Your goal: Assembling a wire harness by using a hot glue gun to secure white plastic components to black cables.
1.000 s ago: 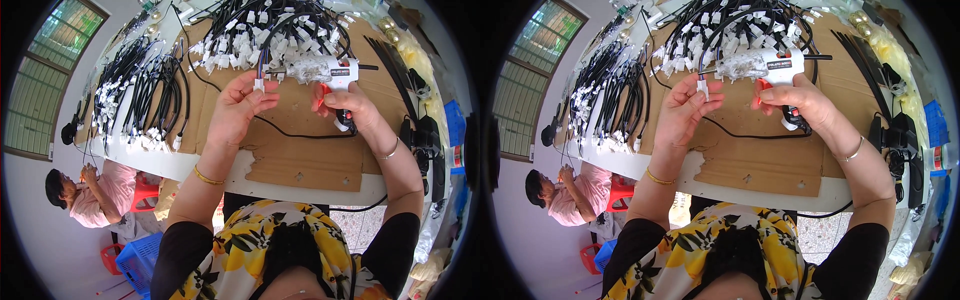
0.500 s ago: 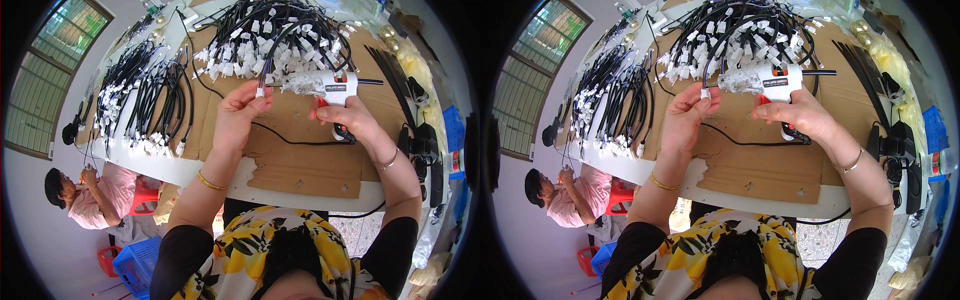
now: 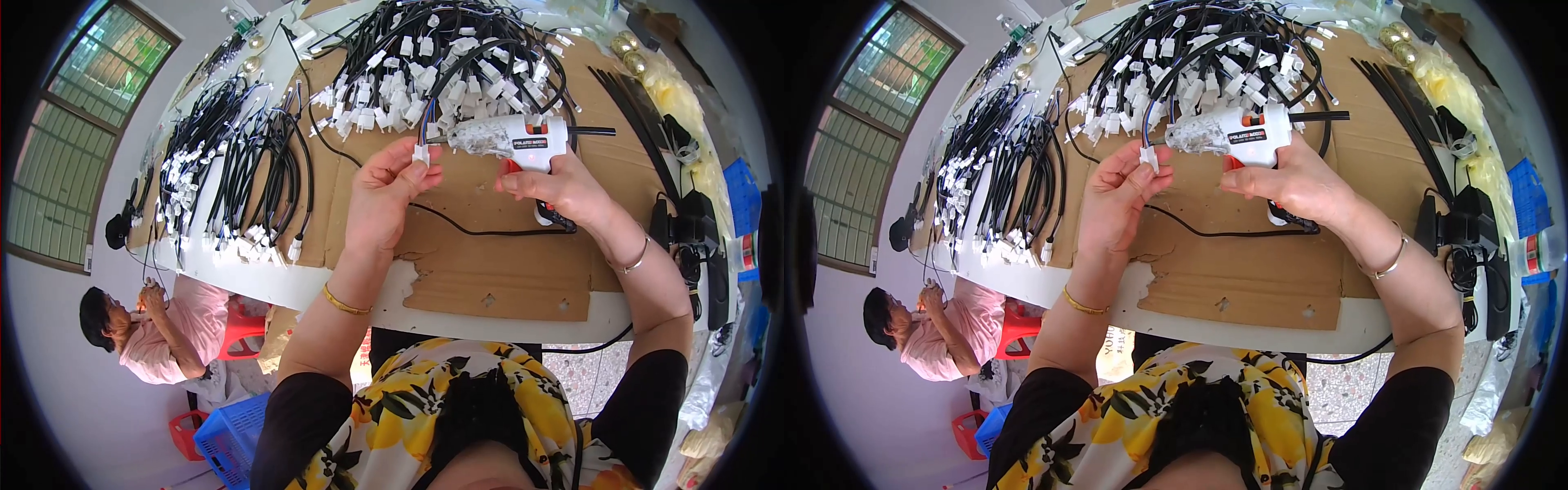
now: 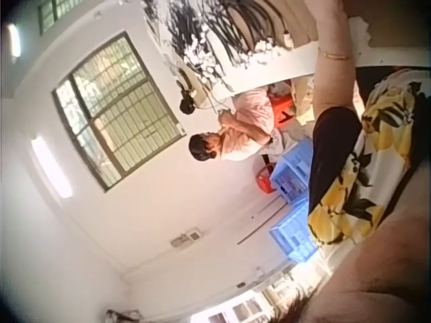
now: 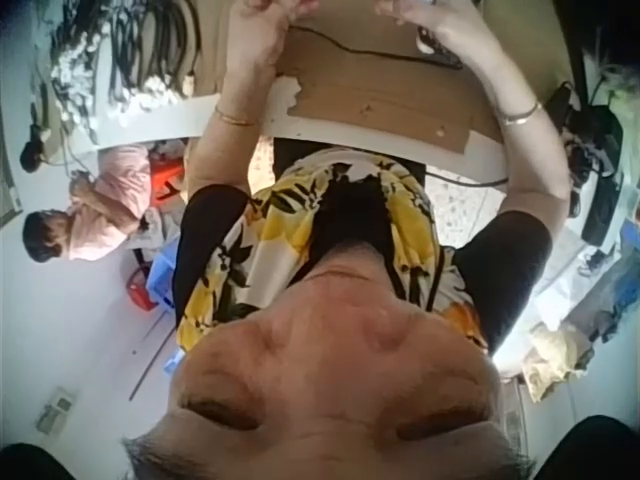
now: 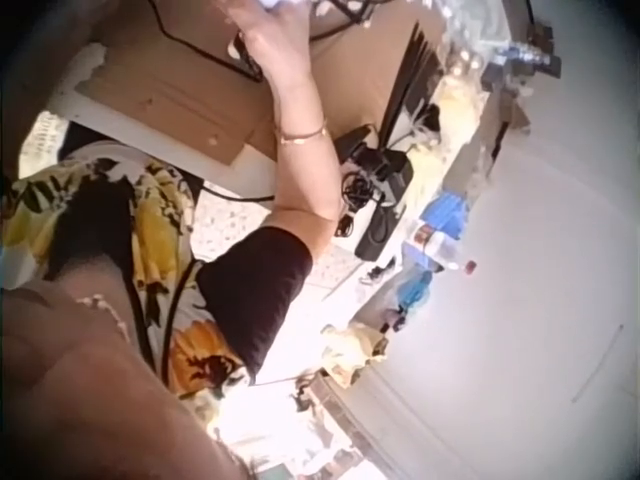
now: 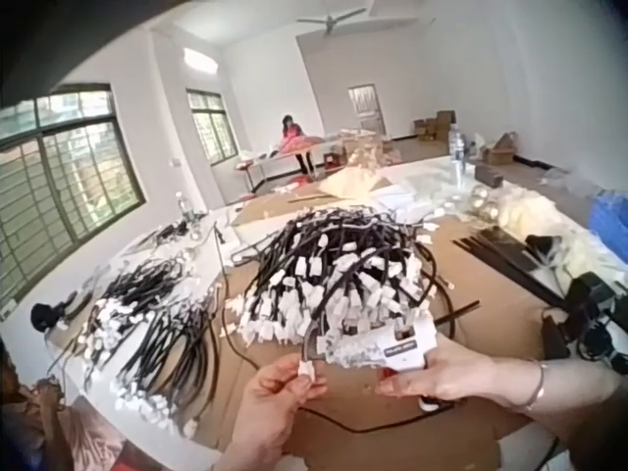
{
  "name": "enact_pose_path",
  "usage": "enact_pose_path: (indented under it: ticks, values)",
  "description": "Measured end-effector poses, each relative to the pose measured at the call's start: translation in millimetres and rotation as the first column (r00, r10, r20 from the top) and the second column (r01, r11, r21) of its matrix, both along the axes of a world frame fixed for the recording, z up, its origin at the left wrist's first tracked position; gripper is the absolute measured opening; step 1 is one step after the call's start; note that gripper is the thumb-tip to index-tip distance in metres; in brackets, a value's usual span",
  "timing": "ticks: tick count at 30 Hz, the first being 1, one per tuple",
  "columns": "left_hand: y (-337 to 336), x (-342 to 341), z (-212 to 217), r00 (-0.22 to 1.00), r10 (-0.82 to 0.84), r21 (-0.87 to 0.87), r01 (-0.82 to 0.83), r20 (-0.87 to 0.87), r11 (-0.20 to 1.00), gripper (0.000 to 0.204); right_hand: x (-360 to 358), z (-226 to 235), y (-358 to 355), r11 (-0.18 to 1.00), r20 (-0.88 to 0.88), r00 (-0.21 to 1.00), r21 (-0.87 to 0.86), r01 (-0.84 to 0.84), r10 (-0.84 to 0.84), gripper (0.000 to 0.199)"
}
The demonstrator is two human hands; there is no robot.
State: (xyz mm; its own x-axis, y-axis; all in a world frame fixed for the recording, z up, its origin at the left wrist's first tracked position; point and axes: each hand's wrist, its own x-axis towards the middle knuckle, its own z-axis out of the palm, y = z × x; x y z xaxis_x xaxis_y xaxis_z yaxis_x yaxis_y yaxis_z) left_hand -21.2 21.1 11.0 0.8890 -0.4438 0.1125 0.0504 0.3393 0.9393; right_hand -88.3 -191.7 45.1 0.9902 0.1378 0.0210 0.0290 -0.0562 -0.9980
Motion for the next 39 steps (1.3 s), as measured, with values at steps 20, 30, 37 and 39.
enact_pose_path:
  ticks: [20,30,37,39]
  values:
    - [-2.8,-1.7,3.6,0.998,0.061,0.002,-0.061,-0.021,0.998,0.021,-0.6,0.5,3.0,0.997,0.036,0.999,-0.079,-0.006,0.009,0.017]
    - [-2.3,-0.2,3.3,0.996,0.085,0.065,-0.088,0.039,0.994,0.019,-2.9,2.7,4.1,0.997,0.039,0.999,-0.075,-0.012,0.015,0.018]
    - [-2.6,1.3,1.7,0.996,0.075,0.067,-0.078,0.041,0.995,0.020,-4.4,4.9,6.4,0.996,0.018,1.000,-0.093,0.014,-0.012,0.018]
    - [-1.9,1.5,1.6,0.996,0.075,0.064,-0.077,0.038,0.995,0.020,-5.2,6.7,6.9,0.997,0.013,1.000,-0.077,0.017,-0.016,0.018]
